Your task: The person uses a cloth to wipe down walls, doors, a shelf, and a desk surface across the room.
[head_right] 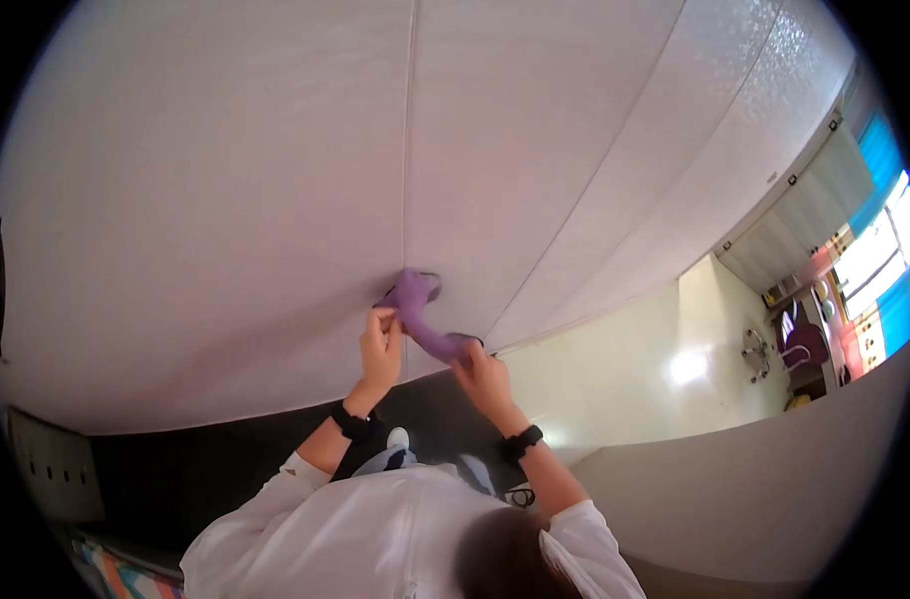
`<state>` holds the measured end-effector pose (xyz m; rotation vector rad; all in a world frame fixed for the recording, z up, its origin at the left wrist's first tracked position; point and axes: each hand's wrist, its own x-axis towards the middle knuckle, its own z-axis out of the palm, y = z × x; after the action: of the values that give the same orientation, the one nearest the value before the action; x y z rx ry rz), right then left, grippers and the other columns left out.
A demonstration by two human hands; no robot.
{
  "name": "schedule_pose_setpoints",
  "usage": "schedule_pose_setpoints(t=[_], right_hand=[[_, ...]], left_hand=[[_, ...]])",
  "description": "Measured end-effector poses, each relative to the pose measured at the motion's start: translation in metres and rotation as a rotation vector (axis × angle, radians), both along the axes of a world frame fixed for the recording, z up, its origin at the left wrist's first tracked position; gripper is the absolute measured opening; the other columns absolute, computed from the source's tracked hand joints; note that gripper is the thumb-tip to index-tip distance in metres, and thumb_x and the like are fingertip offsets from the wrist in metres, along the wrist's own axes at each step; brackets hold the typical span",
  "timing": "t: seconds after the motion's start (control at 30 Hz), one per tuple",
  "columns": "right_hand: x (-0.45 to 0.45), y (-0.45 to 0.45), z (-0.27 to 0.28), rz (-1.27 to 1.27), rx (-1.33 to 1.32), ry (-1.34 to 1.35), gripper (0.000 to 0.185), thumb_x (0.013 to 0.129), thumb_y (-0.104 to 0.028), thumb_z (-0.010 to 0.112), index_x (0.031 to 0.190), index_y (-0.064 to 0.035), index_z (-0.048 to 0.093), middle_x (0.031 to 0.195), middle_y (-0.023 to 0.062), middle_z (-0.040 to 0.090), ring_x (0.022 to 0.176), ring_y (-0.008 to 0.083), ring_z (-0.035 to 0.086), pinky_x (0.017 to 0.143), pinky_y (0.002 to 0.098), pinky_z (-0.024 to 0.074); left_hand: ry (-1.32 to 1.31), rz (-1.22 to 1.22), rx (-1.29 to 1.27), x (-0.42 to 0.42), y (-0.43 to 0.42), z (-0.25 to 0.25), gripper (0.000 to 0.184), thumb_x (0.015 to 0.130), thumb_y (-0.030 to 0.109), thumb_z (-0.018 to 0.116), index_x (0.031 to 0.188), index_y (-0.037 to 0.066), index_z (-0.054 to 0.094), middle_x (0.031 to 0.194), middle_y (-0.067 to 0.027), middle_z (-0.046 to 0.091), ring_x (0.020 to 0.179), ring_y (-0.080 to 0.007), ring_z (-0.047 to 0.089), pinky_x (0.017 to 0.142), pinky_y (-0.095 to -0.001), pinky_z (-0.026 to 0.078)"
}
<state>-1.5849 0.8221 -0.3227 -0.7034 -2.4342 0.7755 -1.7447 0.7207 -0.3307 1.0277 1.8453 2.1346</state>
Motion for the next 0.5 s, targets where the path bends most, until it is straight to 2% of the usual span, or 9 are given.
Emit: schedule_pose_setpoints(t=[0.03, 0.1, 0.23, 0.33, 0.4, 0.5], right_hand=[[-0.012, 0.007, 0.006, -0.001, 0.018, 0.057, 0.027, 0.084, -0.020, 0.064, 0.106, -0.0098, 0.050, 0.070, 0.0132, 0.063, 0.063, 0.0349, 0.061, 0.054, 0.0417, 0.0472], [-0.035, 0.021, 0.016, -0.038, -0.054, 0.080, 0.028, 0.085, -0.020, 0.063, 0.108, -0.0093, 0.050, 0.072, 0.0140, 0.063, 0.063, 0.0350, 0.062, 0.054, 0.0421, 0.0471], [-0.058, 0.033, 0.015, -0.080, -0.186, 0.116, 0.029, 0.087, -0.020, 0.061, 0.110, -0.0072, 0.050, 0.075, 0.0153, 0.064, 0.066, 0.0349, 0.063, 0.057, 0.0413, 0.0479], [-0.066, 0.055, -0.001, -0.076, -0.259, 0.135, 0.029, 0.086, -0.018, 0.060, 0.109, -0.0045, 0.049, 0.077, 0.0160, 0.065, 0.067, 0.0351, 0.063, 0.058, 0.0407, 0.0480], [-0.066, 0.067, -0.009, -0.061, -0.311, 0.134, 0.029, 0.086, -0.017, 0.060, 0.109, -0.0030, 0.048, 0.078, 0.0165, 0.065, 0.068, 0.0350, 0.063, 0.058, 0.0407, 0.0478], [-0.060, 0.087, -0.014, -0.124, -0.214, 0.138, 0.028, 0.085, -0.016, 0.061, 0.107, -0.0013, 0.048, 0.078, 0.0159, 0.065, 0.068, 0.0337, 0.064, 0.058, 0.0398, 0.0479]], left_hand=[[0.043, 0.028, 0.044, -0.010, 0.015, 0.012, 0.010, 0.091, 0.001, 0.052, 0.101, -0.001, 0.049, 0.080, -0.0118, 0.062, 0.069, -0.0175, 0.061, 0.063, -0.0270, 0.048], [0.132, 0.090, 0.116, -0.028, 0.040, 0.030, 0.014, 0.088, 0.001, 0.057, 0.101, -0.001, 0.052, 0.079, -0.0153, 0.065, 0.066, -0.0257, 0.064, 0.060, -0.0318, 0.049], [0.344, 0.212, 0.203, -0.046, 0.073, 0.050, 0.009, 0.085, 0.003, 0.061, 0.094, 0.000, 0.061, 0.074, -0.0120, 0.063, 0.066, -0.0238, 0.064, 0.060, -0.0314, 0.050], [0.691, 0.245, 0.092, -0.046, 0.089, 0.081, 0.011, 0.083, 0.007, 0.064, 0.094, 0.003, 0.063, 0.074, -0.0098, 0.063, 0.065, -0.0242, 0.063, 0.060, -0.0332, 0.050], [0.757, 0.229, 0.017, -0.038, 0.104, 0.088, 0.015, 0.082, 0.011, 0.065, 0.096, 0.006, 0.063, 0.073, -0.0060, 0.063, 0.063, -0.0218, 0.062, 0.054, -0.0330, 0.049], [0.880, 0.228, 0.057, -0.026, 0.134, 0.088, 0.019, 0.080, 0.010, 0.063, 0.100, 0.008, 0.060, 0.073, -0.0028, 0.062, 0.060, -0.0185, 0.061, 0.049, -0.0302, 0.048]])
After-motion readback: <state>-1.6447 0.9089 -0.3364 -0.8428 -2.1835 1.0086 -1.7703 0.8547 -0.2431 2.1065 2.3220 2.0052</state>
